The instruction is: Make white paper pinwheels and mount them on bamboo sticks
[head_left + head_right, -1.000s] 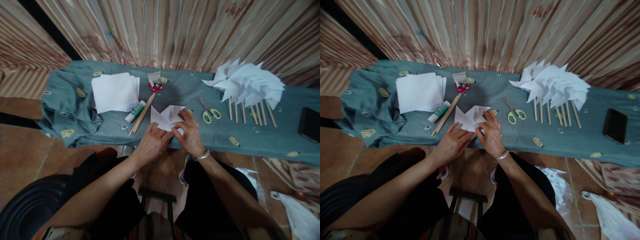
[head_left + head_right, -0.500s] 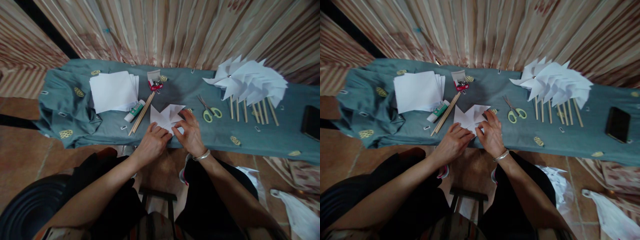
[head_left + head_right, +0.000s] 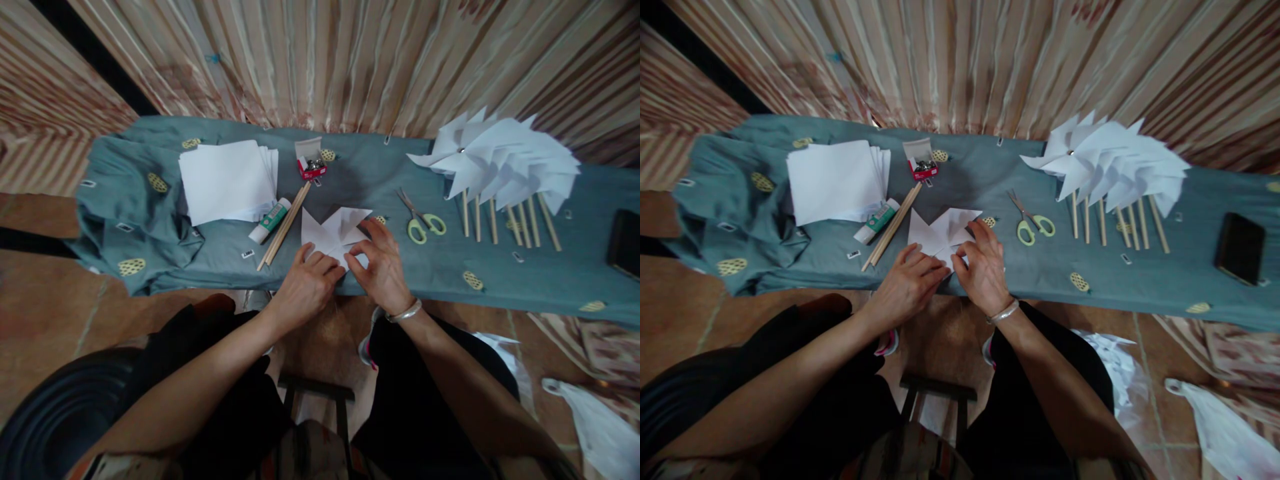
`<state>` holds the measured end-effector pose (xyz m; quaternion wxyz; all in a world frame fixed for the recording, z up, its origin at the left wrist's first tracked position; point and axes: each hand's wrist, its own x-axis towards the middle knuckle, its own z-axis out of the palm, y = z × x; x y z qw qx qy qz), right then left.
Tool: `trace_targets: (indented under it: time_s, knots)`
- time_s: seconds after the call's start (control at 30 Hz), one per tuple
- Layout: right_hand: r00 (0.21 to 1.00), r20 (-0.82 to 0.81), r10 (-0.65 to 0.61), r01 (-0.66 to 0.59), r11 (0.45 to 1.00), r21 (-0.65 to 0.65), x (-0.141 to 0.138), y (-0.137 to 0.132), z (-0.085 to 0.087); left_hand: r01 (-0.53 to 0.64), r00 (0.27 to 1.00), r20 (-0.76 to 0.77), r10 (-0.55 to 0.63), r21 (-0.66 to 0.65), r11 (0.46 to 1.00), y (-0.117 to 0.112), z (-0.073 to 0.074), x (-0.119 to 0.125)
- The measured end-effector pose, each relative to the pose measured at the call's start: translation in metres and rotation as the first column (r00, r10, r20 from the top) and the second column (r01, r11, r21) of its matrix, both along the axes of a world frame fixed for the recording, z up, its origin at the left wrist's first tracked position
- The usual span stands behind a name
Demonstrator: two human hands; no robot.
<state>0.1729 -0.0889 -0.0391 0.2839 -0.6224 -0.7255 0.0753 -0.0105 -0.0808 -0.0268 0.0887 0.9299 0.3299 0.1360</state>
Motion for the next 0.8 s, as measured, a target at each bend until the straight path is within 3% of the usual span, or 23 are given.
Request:
trace_targets:
  time_s: [0.8]
  knots:
    - [0.999,0.034,0.003,-0.004,1.0,0.019,0.0028,-0.0032,-0.0024,0.007,1.0,-0.014,-0.007,-0.026,1.0,0.0004,0.0001,0.0009]
